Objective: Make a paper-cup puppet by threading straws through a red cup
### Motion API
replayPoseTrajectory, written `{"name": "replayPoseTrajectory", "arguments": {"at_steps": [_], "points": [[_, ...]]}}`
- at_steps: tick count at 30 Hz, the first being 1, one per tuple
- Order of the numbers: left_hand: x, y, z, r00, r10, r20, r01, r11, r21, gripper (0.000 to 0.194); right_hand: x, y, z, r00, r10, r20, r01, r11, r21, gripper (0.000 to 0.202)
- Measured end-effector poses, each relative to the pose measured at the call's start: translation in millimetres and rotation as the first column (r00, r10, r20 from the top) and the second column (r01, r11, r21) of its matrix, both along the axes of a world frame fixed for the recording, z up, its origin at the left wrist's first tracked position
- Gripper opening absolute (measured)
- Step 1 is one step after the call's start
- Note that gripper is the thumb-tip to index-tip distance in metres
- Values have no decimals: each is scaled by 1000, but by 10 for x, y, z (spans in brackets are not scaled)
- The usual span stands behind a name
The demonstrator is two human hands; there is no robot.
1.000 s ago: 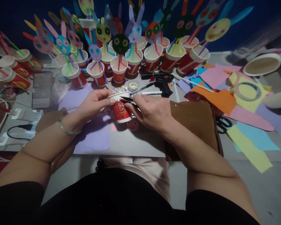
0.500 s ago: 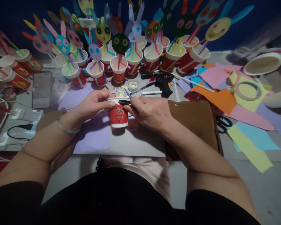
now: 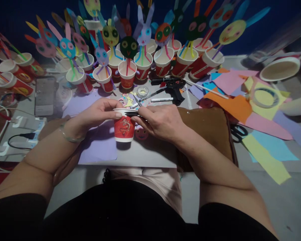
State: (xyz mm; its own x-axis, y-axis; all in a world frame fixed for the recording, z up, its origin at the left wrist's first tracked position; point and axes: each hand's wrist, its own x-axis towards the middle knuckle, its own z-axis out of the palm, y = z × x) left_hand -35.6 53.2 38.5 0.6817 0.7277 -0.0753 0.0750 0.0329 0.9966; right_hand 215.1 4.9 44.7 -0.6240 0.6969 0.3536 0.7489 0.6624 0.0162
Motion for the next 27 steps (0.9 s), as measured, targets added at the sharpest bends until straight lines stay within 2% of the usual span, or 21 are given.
{"name": "replayPoseTrajectory", "arguments": {"at_steps": [5,9,14,21,27], "points": [[11,-17,63,998,-52,18,53,998,-36,42,6,1,-5,998,62,-32,-60,997,58,51],[1,-14,68,997,-73,24,74,994,-77,41,11,-1,15,997,73,-17,-72,997,32,54],[-15,1,62,991,-126,40,130,984,-120,34,28,5,26,980,182,-82,-170,975,142,47],[2,-22,102,979,-192,62,200,960,-195,29,29,22,35,953,278,-121,-252,947,199,39],[7,-23,119,974,-224,46,228,955,-188,34,35,12,44,953,290,-87,-268,942,202,40]]}}
